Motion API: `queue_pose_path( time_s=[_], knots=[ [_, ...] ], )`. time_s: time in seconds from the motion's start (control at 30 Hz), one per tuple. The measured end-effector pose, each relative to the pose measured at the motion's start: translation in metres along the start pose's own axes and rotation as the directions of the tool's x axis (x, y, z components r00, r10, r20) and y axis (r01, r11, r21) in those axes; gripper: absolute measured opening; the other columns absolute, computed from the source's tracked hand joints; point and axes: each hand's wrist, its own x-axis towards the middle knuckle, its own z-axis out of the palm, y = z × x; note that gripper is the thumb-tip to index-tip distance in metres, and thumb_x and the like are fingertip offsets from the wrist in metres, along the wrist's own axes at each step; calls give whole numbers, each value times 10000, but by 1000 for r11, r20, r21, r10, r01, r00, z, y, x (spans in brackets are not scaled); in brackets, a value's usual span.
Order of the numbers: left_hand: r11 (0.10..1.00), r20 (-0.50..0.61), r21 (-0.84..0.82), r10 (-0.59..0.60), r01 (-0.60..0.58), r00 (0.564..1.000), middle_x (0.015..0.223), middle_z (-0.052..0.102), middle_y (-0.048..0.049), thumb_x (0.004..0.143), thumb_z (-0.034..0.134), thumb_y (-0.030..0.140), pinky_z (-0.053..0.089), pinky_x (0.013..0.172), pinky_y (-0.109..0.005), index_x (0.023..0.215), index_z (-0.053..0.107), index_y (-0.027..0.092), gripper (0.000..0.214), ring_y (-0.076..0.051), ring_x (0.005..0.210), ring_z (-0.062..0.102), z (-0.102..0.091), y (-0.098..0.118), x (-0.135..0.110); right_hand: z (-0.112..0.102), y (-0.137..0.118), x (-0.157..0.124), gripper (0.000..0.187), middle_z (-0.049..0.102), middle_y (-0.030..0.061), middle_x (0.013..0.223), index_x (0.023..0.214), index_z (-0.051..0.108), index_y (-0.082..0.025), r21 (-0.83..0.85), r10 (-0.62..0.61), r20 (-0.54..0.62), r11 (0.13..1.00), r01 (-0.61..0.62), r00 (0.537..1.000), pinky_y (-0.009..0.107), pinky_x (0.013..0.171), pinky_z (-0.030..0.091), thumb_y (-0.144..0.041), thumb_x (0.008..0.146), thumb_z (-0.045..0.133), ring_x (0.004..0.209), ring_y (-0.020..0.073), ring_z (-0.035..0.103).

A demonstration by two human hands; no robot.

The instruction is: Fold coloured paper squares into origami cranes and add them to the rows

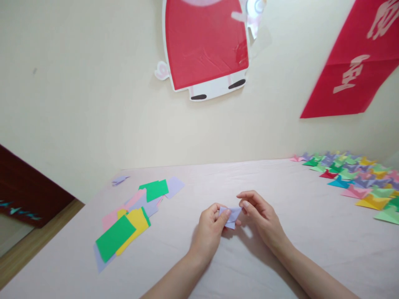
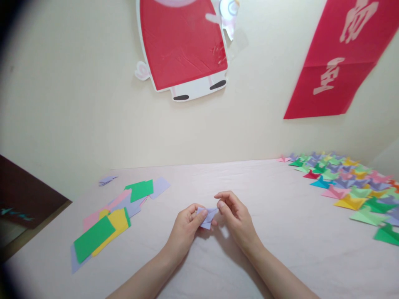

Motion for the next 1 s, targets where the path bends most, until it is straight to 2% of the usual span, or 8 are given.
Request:
queue_pose_path(
  time_s=[0.17, 0.43, 0.53, 0.6, 0.7, 0.77, 0.83, 1.0],
  knots=[
    [997, -7, 59, 53, -52, 999, 717, 693, -28, 884, 581, 460, 431, 626, -230, 863, 570, 156, 305, -149, 648, 617, -3, -3, -3, 0, 0, 0, 275, 546, 0, 714, 710, 563, -209, -289, -83, 93, 951, 106, 992, 292, 644, 397, -428, 875, 556, 692, 170, 511],
    [991, 23, 98, 86, -88, 996, 748, 699, -33, 928, 521, 445, 457, 670, -255, 888, 549, 170, 279, -187, 733, 657, -2, -3, -3, 0, 0, 3, 366, 571, 4, 653, 633, 543, -221, -301, -26, 116, 952, 60, 993, 330, 750, 400, -422, 932, 477, 765, 200, 525],
    [963, 14, 252, 94, -95, 995, 835, 705, -51, 962, 453, 415, 491, 711, -286, 943, 542, 177, 255, -191, 770, 663, -6, 3, -4, -2, 3, 4, 340, 585, 18, 697, 640, 544, -225, -398, -62, 123, 911, 106, 990, 355, 780, 402, -408, 921, 490, 810, 217, 514],
    [850, -47, 506, 199, -149, 979, 1049, 680, -89, 966, 441, 330, 498, 826, -333, 1079, 535, 179, 210, -211, 957, 643, -9, 5, -9, -2, 7, 5, 289, 600, 35, 775, 663, 549, -225, -510, -108, 95, 848, 142, 990, 378, 798, 401, -379, 904, 507, 843, 228, 503],
    [425, -7, 889, 382, -169, 924, 1398, 477, -142, 898, 490, 152, 401, 1029, -452, 1343, 432, 170, 449, -274, 1299, 429, -8, 2, -21, -1, 12, 4, 245, 627, 62, 905, 677, 572, -222, -687, -166, 79, 705, 175, 983, 409, 812, 392, -318, 892, 506, 889, 244, 497],
    [185, 118, 965, 325, -186, 938, 1463, 426, -130, 885, 509, 131, 384, 1052, -491, 1429, 378, 173, 561, -301, 1314, 411, -4, -6, -29, 1, 14, 3, 232, 635, 69, 959, 673, 586, -219, -768, -180, 97, 612, 189, 979, 408, 808, 391, -278, 885, 512, 922, 252, 496],
    [85, 223, 965, 226, -247, 948, 1471, 437, -114, 922, 523, 250, 368, 1070, -517, 1442, 394, 159, 544, -327, 1309, 421, 1, -14, -36, 3, 16, 2, 212, 635, 72, 998, 682, 594, -215, -813, -174, 113, 549, 192, 978, 400, 811, 392, -240, 878, 518, 962, 260, 493],
    [53, 230, 970, 140, -239, 963, 1456, 471, -81, 954, 480, 467, 332, 1106, -517, 1425, 449, 165, 560, -333, 1311, 427, 7, -16, -39, 5, 17, -1, 110, 617, 103, 1076, 793, 596, -200, -884, -194, 99, 432, 176, 976, 406, 844, 405, -221, 863, 515, 1025, 277, 493]
  ],
)
